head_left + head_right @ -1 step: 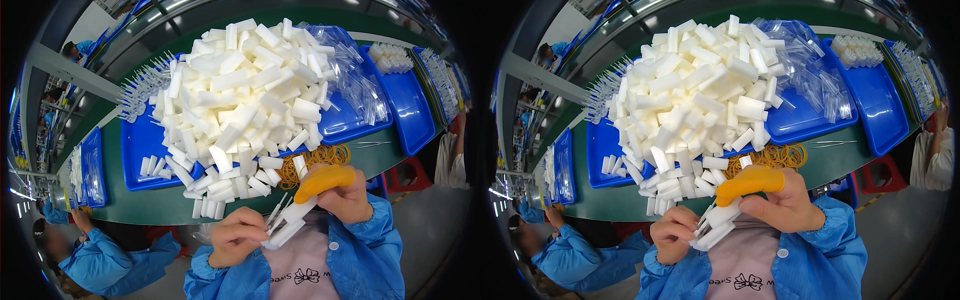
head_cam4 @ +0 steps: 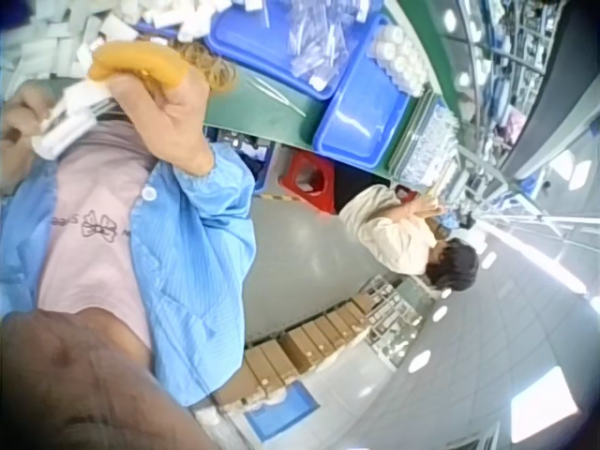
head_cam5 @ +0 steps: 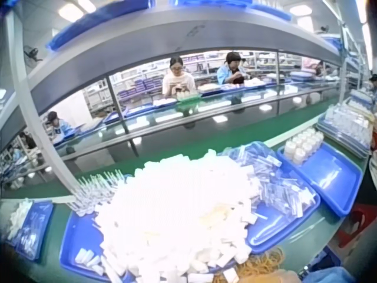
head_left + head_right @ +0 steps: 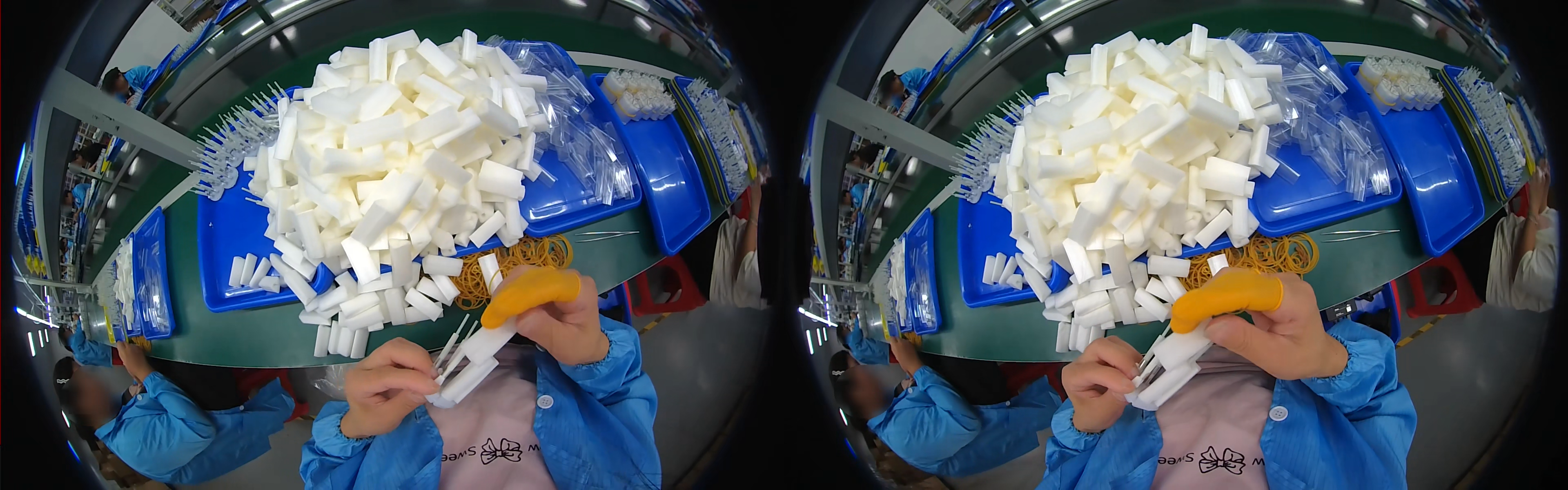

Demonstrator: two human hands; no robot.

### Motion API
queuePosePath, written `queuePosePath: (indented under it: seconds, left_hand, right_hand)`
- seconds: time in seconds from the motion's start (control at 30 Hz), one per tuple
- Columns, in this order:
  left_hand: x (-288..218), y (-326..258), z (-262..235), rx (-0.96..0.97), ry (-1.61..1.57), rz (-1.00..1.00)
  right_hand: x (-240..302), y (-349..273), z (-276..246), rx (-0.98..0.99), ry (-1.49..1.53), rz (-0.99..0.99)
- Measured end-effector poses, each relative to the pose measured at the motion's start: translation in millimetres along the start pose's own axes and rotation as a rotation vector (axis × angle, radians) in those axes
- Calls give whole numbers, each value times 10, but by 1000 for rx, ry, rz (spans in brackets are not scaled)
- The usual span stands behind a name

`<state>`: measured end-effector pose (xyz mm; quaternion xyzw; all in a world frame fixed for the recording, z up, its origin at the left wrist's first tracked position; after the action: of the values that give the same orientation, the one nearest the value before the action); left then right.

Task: The person assembles cotton swabs by inserting white cotton tips into clear plastic sticks. They then bundle the assembled swabs with a yellow rubber band and place the finished bundle into a clear plastic bag. The process is repeated continuously throughout the video.

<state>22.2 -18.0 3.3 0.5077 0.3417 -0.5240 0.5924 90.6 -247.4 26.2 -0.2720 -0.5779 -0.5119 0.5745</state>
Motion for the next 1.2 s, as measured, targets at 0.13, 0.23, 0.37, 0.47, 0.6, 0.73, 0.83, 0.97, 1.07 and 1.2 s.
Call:
queuePosePath:
  seconds: [0.13, 0.23, 0.37, 0.47, 0.6, 0.73, 0.83, 0.97, 1.07, 1.2]
  left_hand:
    - [-5, 13, 17, 17, 28, 16]
    - [-40, 28, 18, 22, 79, 49]
    - [-75, 45, -22, 24, 107, 87]
    - [-104, 58, -28, 49, 131, 63]
    - [-147, 102, 20, 93, 190, -17]
    - [-179, 108, 22, 150, 289, 35]
    - [-158, 98, 59, 80, 325, 95]
    - [-207, 12, 202, -171, 424, 82]
    - [-197, -38, 85, -84, 448, 24]
    - [-110, -210, -78, -220, 421, 30]
  right_hand:
    - [-20, -40, 136, -156, 173, 109]
    - [15, -22, 109, -227, 199, 156]
    - [104, 65, -76, -263, 133, 196]
    - [101, 94, -92, -204, 78, 226]
    - [118, 103, -38, -87, 0, 302]
    - [150, 105, 62, -44, 36, 357]
    - [170, 78, 136, 29, -83, 290]
    - [231, 56, 313, 104, -367, 46]
    - [226, 75, 334, 147, -363, 14]
    - [182, 357, 315, 70, -603, -254]
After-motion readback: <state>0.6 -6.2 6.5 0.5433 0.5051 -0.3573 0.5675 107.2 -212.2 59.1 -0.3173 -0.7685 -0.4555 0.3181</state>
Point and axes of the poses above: each hand's wrist, its own y-axis towards the middle knuckle, its own z-axis out of the palm, x = y × z, the point moved 1 cm from there along y, towards the middle knuckle, and after that the axes turned 10 degrees about -x, right-handed, at the moved point
